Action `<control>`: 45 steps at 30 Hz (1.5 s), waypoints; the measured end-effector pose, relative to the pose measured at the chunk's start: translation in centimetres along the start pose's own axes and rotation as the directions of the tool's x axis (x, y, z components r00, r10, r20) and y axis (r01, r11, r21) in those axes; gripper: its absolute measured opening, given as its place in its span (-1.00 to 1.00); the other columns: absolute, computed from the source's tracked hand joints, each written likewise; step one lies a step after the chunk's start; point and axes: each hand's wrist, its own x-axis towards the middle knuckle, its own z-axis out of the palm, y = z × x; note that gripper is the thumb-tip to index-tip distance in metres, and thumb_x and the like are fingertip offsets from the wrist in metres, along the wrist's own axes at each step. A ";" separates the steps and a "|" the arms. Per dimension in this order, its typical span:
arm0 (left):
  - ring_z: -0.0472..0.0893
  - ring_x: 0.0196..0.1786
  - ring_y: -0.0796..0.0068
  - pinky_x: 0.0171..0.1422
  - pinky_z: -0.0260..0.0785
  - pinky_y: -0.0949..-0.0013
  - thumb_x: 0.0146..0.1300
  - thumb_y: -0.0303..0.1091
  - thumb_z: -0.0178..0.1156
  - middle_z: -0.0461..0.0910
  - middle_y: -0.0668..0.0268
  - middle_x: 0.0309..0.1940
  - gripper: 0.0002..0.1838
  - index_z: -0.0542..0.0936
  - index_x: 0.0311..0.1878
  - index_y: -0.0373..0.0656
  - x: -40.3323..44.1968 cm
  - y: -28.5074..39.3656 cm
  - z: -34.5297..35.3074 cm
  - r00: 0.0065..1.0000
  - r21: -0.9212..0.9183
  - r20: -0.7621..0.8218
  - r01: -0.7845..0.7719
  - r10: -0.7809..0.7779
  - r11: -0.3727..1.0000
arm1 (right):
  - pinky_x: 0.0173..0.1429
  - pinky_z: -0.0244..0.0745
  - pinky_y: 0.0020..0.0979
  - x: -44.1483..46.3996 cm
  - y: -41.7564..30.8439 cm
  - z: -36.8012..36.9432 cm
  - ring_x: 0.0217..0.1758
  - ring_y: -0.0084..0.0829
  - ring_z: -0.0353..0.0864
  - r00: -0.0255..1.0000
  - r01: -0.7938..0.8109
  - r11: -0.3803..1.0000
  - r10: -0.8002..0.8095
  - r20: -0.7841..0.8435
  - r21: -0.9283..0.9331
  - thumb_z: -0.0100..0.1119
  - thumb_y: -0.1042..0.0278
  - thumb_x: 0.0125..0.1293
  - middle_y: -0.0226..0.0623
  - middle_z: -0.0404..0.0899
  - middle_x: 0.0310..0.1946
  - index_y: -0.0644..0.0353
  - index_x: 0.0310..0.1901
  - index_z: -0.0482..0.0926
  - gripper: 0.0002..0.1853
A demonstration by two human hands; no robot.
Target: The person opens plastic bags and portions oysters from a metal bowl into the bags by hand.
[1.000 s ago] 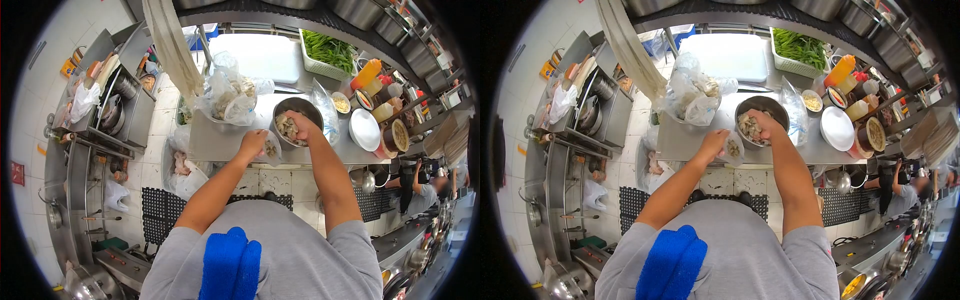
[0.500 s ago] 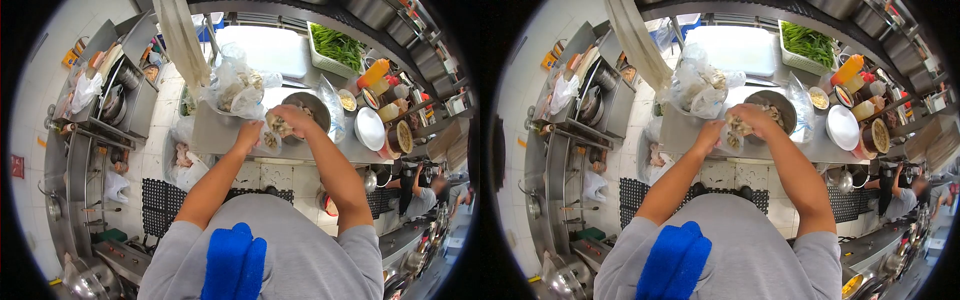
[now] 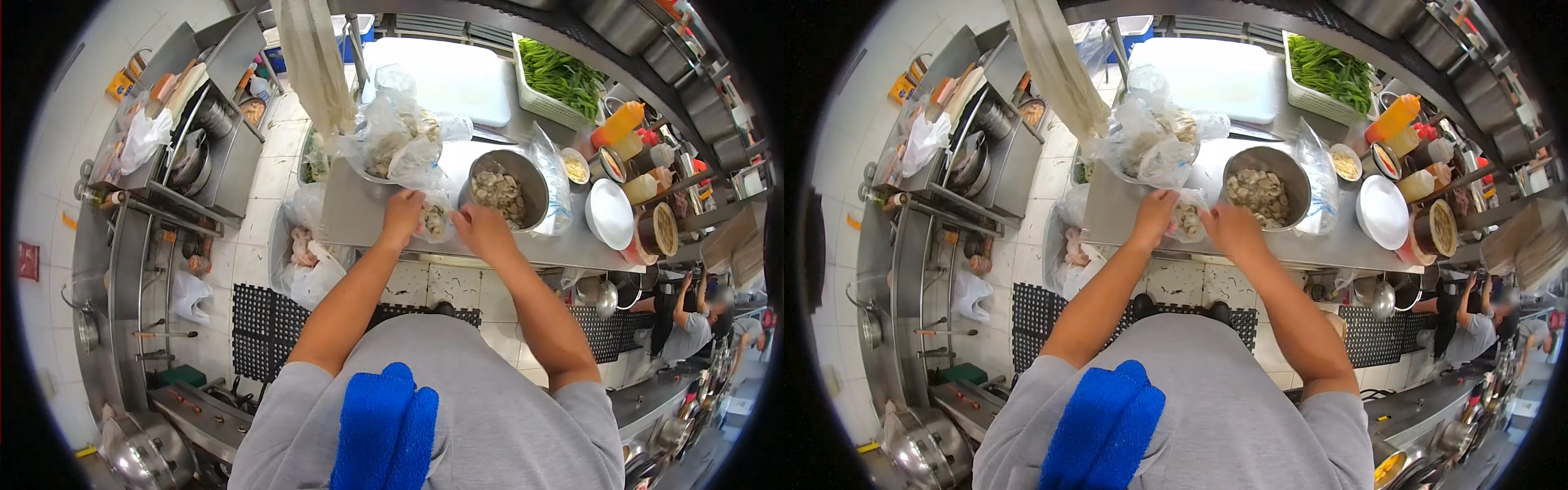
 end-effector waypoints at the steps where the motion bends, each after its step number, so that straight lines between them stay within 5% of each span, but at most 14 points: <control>1: 0.39 -0.70 0.60 -0.68 0.24 0.50 0.21 -0.19 0.09 0.51 0.35 -0.51 -0.67 0.57 -0.10 -0.22 -0.6 0.5 0.0 1.000 0.000 -0.001 0.001 -0.001 1.000 | -0.24 0.50 -0.22 -0.8 0.1 0.7 -0.43 -0.14 0.62 0.991 -0.124 0.992 0.124 0.059 0.000 0.10 0.18 0.22 -0.04 0.60 -0.50 0.33 -0.25 0.51 -0.69; 3: 0.50 -0.55 0.53 -0.62 0.32 0.49 0.15 -0.21 0.12 0.57 0.31 -0.39 -0.64 0.56 -0.06 -0.24 -1.6 1.3 0.1 0.994 0.166 -0.062 -0.075 0.087 0.983 | -0.34 0.52 -0.26 -0.9 0.7 2.2 -0.54 -0.19 0.62 0.962 -0.248 0.969 0.247 0.117 -0.006 0.11 0.17 0.22 -0.08 0.59 -0.58 0.34 -0.30 0.50 -0.69; 5: 0.53 -0.47 0.49 -0.54 0.37 0.45 0.13 -0.22 0.14 0.59 0.27 -0.33 -0.63 0.56 -0.06 -0.25 -0.5 -0.9 -0.3 0.977 0.295 -0.060 -0.179 0.205 0.939 | -0.53 0.48 -0.38 -0.7 1.3 4.4 -0.65 -0.35 0.59 0.892 -0.452 0.769 0.369 0.262 0.453 0.10 0.18 0.23 -0.16 0.56 -0.64 0.33 -0.42 0.49 -0.69; 9: 0.58 -0.31 0.41 -0.27 0.44 0.38 0.11 -0.23 0.15 0.62 0.18 -0.28 -0.64 0.57 -0.10 -0.30 0.3 -0.3 -1.3 0.909 0.655 0.016 -0.324 0.416 0.682 | -0.63 0.38 -0.53 1.0 0.8 3.7 -0.67 -0.52 0.56 0.917 -0.380 0.725 0.378 0.129 0.574 0.05 0.20 0.27 -0.30 0.55 -0.63 0.29 -0.38 0.48 -0.73; 12: 0.61 -0.23 0.17 -0.04 0.41 0.25 0.09 -0.25 0.11 0.63 0.06 -0.32 -0.70 0.60 -0.21 -0.27 -1.9 4.7 -0.2 0.917 0.488 0.004 -0.349 0.398 0.800 | -0.61 0.43 -0.48 1.9 -0.9 -0.4 -0.68 -0.47 0.57 0.952 -0.268 0.809 0.306 0.015 0.523 0.04 0.25 0.23 -0.25 0.55 -0.68 0.33 -0.41 0.46 -0.74; 16: 0.62 -0.29 0.21 -0.14 0.45 0.26 0.11 -0.24 0.11 0.62 0.07 -0.38 -0.69 0.60 -0.20 -0.29 -1.6 5.1 -0.1 0.925 0.526 0.031 -0.337 0.379 0.781 | -0.59 0.43 -0.47 1.7 -2.8 -3.5 -0.69 -0.47 0.56 0.946 -0.302 0.825 0.322 0.042 0.478 0.08 0.26 0.22 -0.23 0.56 -0.66 0.35 -0.35 0.52 -0.74; 18: 0.54 -0.49 0.49 -0.45 0.39 0.41 0.13 -0.23 0.17 0.60 0.24 -0.39 -0.65 0.58 -0.17 -0.35 -0.9 4.0 -0.1 0.978 0.442 0.091 -0.208 0.187 0.873 | -0.57 0.44 -0.47 2.3 -2.1 -4.6 -0.70 -0.47 0.56 0.957 -0.265 0.849 0.290 0.016 0.457 0.10 0.26 0.21 -0.23 0.57 -0.66 0.36 -0.33 0.54 -0.74; 21: 0.47 -0.62 0.57 -0.59 0.31 0.47 0.13 -0.24 0.19 0.59 0.27 -0.41 -0.65 0.58 -0.13 -0.34 -1.2 2.9 0.0 0.970 0.321 0.076 -0.244 0.232 0.915 | -0.37 0.53 -0.35 3.4 3.5 -5.5 -0.54 -0.33 0.64 0.948 -0.122 0.916 0.221 -0.227 0.383 0.13 0.15 0.22 -0.16 0.62 -0.56 0.32 -0.19 0.55 -0.65; 23: 0.44 -0.65 0.59 -0.60 0.30 0.48 0.14 -0.26 0.18 0.59 0.28 -0.41 -0.66 0.58 -0.13 -0.35 -1.4 2.6 0.3 0.965 0.310 0.071 -0.263 0.254 0.914 | -0.08 0.51 -0.25 4.9 8.5 -4.7 -0.21 -0.16 0.64 0.998 -0.057 0.952 0.047 -0.040 -0.300 0.01 0.01 0.28 -0.11 0.64 -0.28 0.28 -0.07 0.52 -0.55; 27: 0.38 -0.70 0.62 -0.64 0.24 0.49 0.16 -0.28 0.17 0.59 0.29 -0.40 -0.69 0.57 -0.14 -0.34 -1.1 2.6 0.9 0.966 0.239 0.042 -0.259 0.256 0.936 | 0.20 0.33 -0.20 5.6 10.4 -2.9 0.09 -0.03 0.48 0.898 -0.226 0.877 0.357 0.259 -0.424 0.00 -0.03 0.26 -0.04 0.55 -0.02 0.24 0.03 0.50 -0.50; 33: 0.35 -0.74 0.61 -0.69 0.15 0.49 0.20 -0.24 0.13 0.57 0.30 -0.44 -0.69 0.53 -0.10 -0.28 -1.3 3.9 2.0 0.984 0.018 0.145 -0.111 0.107 0.994 | 0.24 0.28 -0.25 6.4 11.3 -1.3 0.18 -0.11 0.43 0.882 -0.127 0.982 0.177 0.436 -0.141 0.02 -0.08 0.21 -0.09 0.47 0.12 0.10 0.03 0.56 -0.50; 35: 0.38 -0.74 0.57 -0.68 0.18 0.47 0.22 -0.27 0.09 0.54 0.29 -0.46 -0.72 0.52 -0.14 -0.29 -0.8 3.8 2.5 0.979 0.021 0.165 -0.123 0.118 0.992 | 0.22 0.28 -0.37 6.5 10.3 -1.2 0.15 -0.28 0.45 0.784 -0.141 0.990 0.131 0.607 -0.032 0.04 0.08 0.22 -0.13 0.50 0.09 0.17 0.16 0.45 -0.48; 42: 0.41 -0.73 0.50 -0.67 0.27 0.43 0.26 -0.31 0.00 0.50 0.22 -0.41 -0.77 0.46 -0.16 -0.28 -0.4 3.5 4.5 0.988 0.144 0.152 -0.060 0.037 0.988 | -0.44 0.42 -0.49 6.6 9.6 0.1 -0.45 -0.57 0.48 0.716 -0.465 0.829 0.146 0.683 0.310 0.06 0.31 0.22 -0.40 0.51 -0.26 0.16 0.14 0.44 -0.57; 45: 0.45 -0.69 0.46 -0.65 0.32 0.41 0.27 -0.30 0.00 0.49 0.21 -0.38 -0.75 0.43 -0.10 -0.28 -0.7 3.2 5.5 0.988 0.086 0.144 -0.062 0.049 0.994 | -0.26 0.51 -0.38 6.5 8.7 -0.5 -0.17 -0.45 0.47 0.708 -0.549 0.734 0.155 0.689 0.399 0.11 0.33 0.14 -0.31 0.49 -0.18 0.18 0.02 0.50 -0.63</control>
